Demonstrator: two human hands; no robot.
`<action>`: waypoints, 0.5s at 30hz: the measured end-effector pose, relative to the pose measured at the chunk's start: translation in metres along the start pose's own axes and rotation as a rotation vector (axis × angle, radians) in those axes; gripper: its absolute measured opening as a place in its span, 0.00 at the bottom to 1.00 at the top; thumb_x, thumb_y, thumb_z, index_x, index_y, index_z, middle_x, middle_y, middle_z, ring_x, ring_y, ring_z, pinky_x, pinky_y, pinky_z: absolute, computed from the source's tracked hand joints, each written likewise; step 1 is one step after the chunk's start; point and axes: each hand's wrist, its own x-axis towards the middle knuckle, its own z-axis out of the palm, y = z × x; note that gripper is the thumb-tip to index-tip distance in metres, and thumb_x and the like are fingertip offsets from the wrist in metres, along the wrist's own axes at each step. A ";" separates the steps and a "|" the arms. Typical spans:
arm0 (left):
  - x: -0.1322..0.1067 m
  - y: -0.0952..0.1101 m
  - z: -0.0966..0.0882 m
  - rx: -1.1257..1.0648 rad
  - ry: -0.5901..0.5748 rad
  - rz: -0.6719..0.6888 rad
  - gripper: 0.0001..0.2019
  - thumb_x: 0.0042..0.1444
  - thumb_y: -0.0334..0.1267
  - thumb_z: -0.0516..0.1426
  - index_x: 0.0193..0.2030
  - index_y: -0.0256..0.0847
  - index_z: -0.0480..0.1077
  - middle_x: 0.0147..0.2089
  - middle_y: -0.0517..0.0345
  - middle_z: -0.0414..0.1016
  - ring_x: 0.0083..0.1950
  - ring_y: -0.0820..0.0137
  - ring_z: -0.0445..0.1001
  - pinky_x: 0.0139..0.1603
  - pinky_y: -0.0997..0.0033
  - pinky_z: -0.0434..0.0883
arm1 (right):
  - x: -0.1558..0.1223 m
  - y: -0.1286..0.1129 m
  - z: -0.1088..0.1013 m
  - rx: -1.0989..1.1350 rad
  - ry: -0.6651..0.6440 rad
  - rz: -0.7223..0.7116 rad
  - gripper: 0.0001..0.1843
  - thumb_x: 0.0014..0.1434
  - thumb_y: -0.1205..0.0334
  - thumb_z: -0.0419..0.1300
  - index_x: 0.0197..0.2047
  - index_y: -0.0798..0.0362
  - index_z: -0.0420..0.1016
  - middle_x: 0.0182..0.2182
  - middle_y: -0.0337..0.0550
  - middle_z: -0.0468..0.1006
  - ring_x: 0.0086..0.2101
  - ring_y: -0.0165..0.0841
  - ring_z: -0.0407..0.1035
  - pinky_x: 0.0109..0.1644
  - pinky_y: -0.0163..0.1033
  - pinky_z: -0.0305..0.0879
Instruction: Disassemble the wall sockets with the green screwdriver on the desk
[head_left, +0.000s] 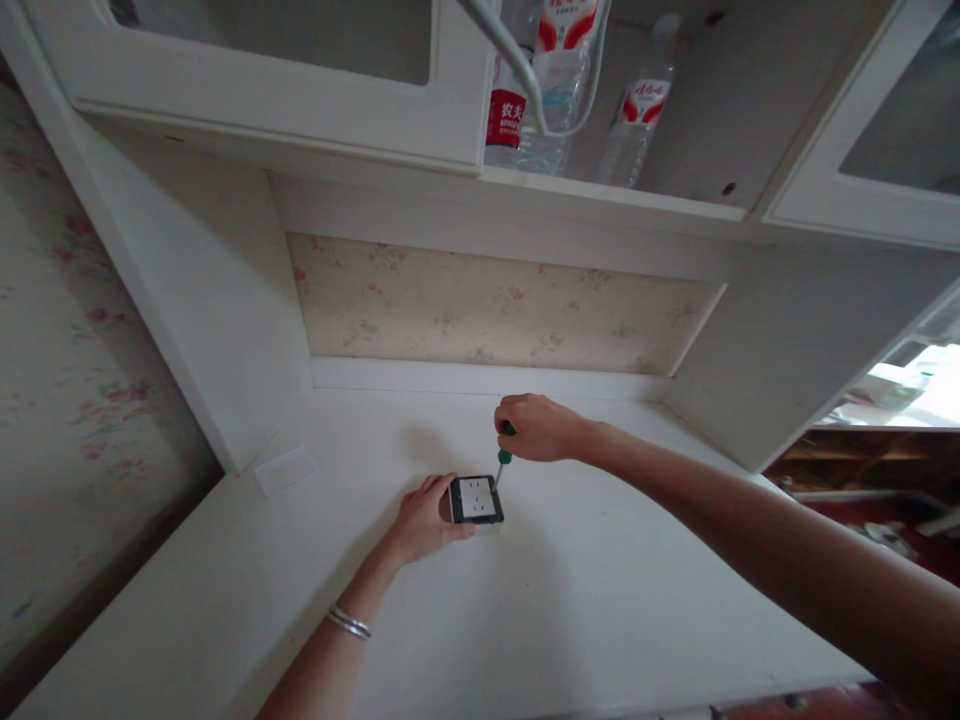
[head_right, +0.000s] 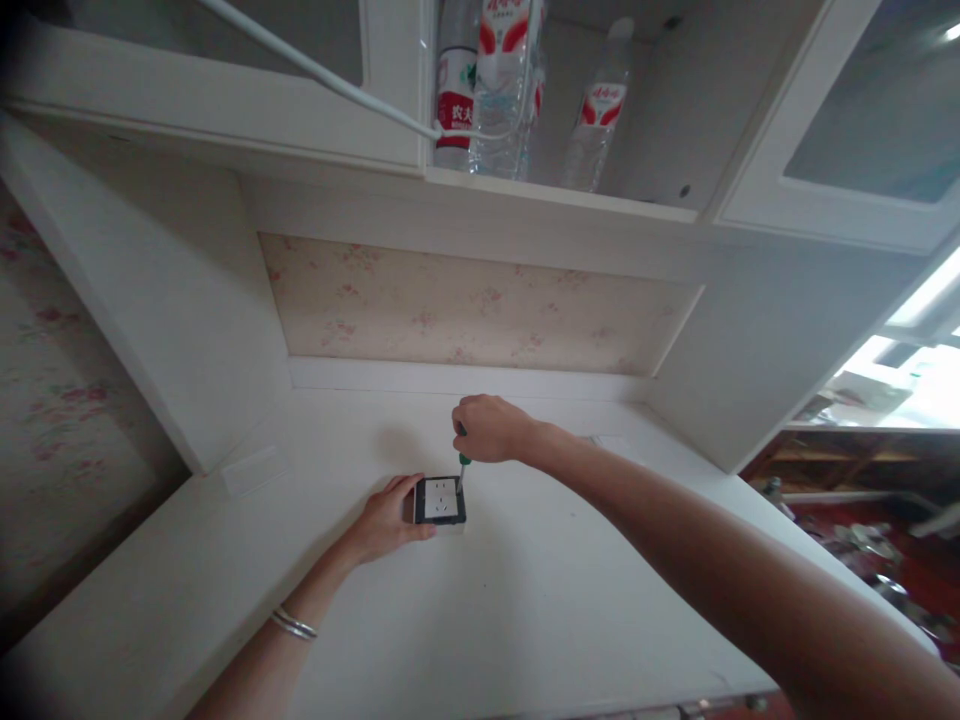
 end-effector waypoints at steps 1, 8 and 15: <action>0.000 0.001 0.000 -0.002 0.000 -0.003 0.42 0.38 0.53 0.65 0.61 0.45 0.59 0.60 0.50 0.64 0.61 0.56 0.62 0.61 0.61 0.58 | 0.000 0.000 0.000 0.004 0.002 -0.002 0.10 0.52 0.64 0.54 0.35 0.54 0.75 0.39 0.47 0.76 0.36 0.35 0.70 0.39 0.35 0.61; 0.000 0.002 -0.001 0.009 -0.006 0.005 0.42 0.39 0.54 0.64 0.62 0.43 0.58 0.60 0.49 0.64 0.61 0.57 0.62 0.61 0.62 0.59 | 0.001 0.002 0.002 0.001 0.030 -0.024 0.10 0.52 0.64 0.54 0.34 0.54 0.76 0.37 0.47 0.77 0.36 0.36 0.70 0.39 0.35 0.61; 0.000 0.000 0.000 0.010 0.005 0.003 0.42 0.39 0.53 0.65 0.61 0.44 0.59 0.60 0.50 0.65 0.60 0.57 0.64 0.61 0.63 0.59 | 0.001 0.000 0.000 -0.022 0.011 -0.014 0.11 0.51 0.64 0.54 0.35 0.54 0.77 0.38 0.48 0.77 0.37 0.36 0.71 0.39 0.36 0.62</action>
